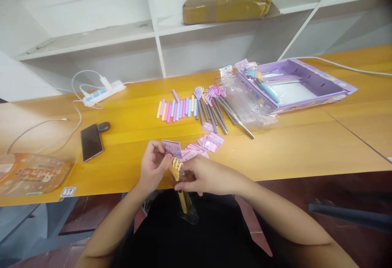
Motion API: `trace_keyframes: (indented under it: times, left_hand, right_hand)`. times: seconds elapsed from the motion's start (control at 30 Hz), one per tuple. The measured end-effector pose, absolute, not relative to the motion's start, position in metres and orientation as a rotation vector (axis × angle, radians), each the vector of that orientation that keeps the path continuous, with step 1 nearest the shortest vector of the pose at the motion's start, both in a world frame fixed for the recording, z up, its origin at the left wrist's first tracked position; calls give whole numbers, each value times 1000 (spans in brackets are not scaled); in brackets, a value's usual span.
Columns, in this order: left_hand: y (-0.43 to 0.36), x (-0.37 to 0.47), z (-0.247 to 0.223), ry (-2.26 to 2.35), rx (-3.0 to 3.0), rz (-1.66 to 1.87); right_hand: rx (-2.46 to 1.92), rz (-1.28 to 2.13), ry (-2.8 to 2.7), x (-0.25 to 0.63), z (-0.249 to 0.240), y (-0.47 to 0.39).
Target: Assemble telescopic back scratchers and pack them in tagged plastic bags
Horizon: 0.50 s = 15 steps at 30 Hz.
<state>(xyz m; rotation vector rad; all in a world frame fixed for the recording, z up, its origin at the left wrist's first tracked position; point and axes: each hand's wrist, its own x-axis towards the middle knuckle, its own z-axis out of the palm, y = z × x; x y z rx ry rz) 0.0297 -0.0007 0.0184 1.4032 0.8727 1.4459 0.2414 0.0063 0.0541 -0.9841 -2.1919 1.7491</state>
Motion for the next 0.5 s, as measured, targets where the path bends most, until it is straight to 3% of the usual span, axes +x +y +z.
trace_keyframes:
  times: [0.23, 0.37, 0.5]
  left_hand:
    - [-3, 29, 15, 821, 1334, 1565]
    - [-1, 27, 15, 702, 1197, 1540]
    - [1, 25, 18, 540, 1229, 1401]
  right_hand:
    - [-871, 1912, -2279, 235, 43, 6]
    - [-797, 1577, -2391, 246, 56, 14]
    - [-935, 1186, -2227, 305, 102, 39]
